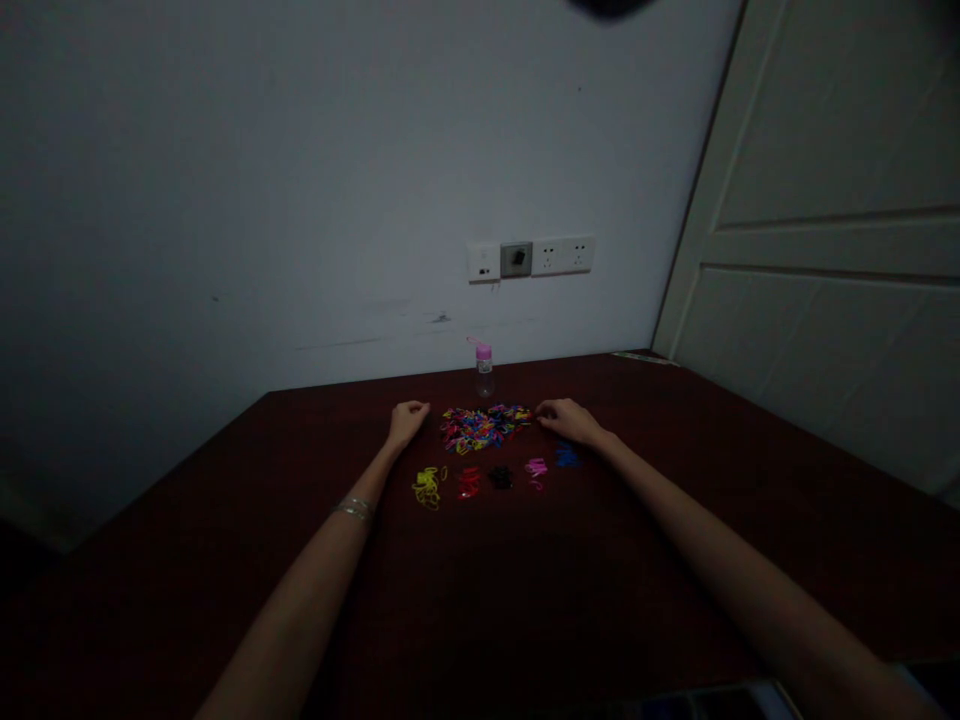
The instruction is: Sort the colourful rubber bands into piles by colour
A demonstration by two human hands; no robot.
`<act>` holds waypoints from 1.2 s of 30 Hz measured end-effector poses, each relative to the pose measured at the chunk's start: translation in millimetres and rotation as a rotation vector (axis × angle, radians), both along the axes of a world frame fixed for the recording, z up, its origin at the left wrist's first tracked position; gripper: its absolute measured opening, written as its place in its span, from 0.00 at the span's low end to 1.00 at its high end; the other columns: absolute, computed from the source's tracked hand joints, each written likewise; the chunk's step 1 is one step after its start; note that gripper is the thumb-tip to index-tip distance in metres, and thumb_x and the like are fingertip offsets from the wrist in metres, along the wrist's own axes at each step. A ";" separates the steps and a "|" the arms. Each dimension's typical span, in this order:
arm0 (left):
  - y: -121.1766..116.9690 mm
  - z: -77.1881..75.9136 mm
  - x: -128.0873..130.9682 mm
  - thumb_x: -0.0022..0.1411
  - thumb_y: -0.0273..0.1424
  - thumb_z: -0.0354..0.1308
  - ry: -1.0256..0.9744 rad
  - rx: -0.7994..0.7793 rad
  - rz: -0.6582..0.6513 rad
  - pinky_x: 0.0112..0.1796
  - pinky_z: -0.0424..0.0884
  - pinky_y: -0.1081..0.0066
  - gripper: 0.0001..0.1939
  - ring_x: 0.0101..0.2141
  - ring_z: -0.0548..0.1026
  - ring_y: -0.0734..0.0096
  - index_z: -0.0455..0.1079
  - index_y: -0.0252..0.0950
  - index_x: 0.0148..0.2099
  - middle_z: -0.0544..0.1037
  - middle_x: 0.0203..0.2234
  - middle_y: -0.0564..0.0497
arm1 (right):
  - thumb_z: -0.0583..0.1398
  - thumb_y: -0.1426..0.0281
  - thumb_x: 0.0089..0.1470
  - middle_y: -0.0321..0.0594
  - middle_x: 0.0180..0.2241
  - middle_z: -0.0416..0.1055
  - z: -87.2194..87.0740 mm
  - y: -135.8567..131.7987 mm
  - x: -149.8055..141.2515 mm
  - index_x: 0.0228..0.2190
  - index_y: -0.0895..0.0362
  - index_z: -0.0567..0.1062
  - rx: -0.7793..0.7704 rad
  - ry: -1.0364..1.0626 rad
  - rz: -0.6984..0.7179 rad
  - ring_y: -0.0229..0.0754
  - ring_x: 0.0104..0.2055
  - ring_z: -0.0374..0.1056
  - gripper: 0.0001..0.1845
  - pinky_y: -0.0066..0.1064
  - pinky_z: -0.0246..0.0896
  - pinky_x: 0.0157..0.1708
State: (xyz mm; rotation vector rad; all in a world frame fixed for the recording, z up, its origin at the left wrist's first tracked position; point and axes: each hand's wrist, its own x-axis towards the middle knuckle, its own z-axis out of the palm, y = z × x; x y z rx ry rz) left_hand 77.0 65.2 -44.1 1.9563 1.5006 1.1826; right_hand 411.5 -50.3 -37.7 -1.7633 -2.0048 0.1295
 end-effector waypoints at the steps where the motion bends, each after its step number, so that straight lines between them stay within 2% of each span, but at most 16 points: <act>1: -0.6 0.3 0.3 0.49 0.37 0.55 -0.004 -0.011 0.001 0.32 0.64 0.73 0.14 0.31 0.73 0.64 0.74 0.32 0.29 0.78 0.26 0.47 | 0.56 0.67 0.48 0.39 0.31 0.73 -0.3 0.7 -0.4 0.35 0.53 0.76 0.001 -0.001 -0.014 0.39 0.31 0.67 0.12 0.24 0.54 0.26; 17: -5.3 1.8 -0.4 0.50 0.37 0.54 0.006 0.009 -0.009 0.29 0.63 0.74 0.14 0.29 0.73 0.67 0.75 0.30 0.30 0.77 0.25 0.47 | 0.55 0.66 0.49 0.39 0.28 0.72 -6.4 3.4 2.8 0.32 0.54 0.75 0.010 0.014 -0.004 0.37 0.28 0.65 0.11 0.24 0.52 0.25; 30: 13.9 -11.6 -6.5 0.45 0.38 0.58 -0.235 -0.029 0.020 0.24 0.60 0.76 0.15 0.22 0.68 0.72 0.75 0.30 0.28 0.73 0.17 0.51 | 0.55 0.67 0.49 0.40 0.28 0.73 -4.4 2.6 4.3 0.32 0.56 0.75 0.017 0.041 0.017 0.37 0.29 0.66 0.11 0.24 0.53 0.27; 36: 14.5 -10.8 -8.7 0.45 0.38 0.58 -0.361 -0.058 0.057 0.20 0.55 0.77 0.15 0.17 0.63 0.76 0.74 0.29 0.29 0.68 0.12 0.54 | 0.54 0.66 0.48 0.39 0.26 0.71 1.1 0.2 3.1 0.32 0.59 0.75 0.061 0.111 0.055 0.37 0.26 0.64 0.13 0.25 0.53 0.26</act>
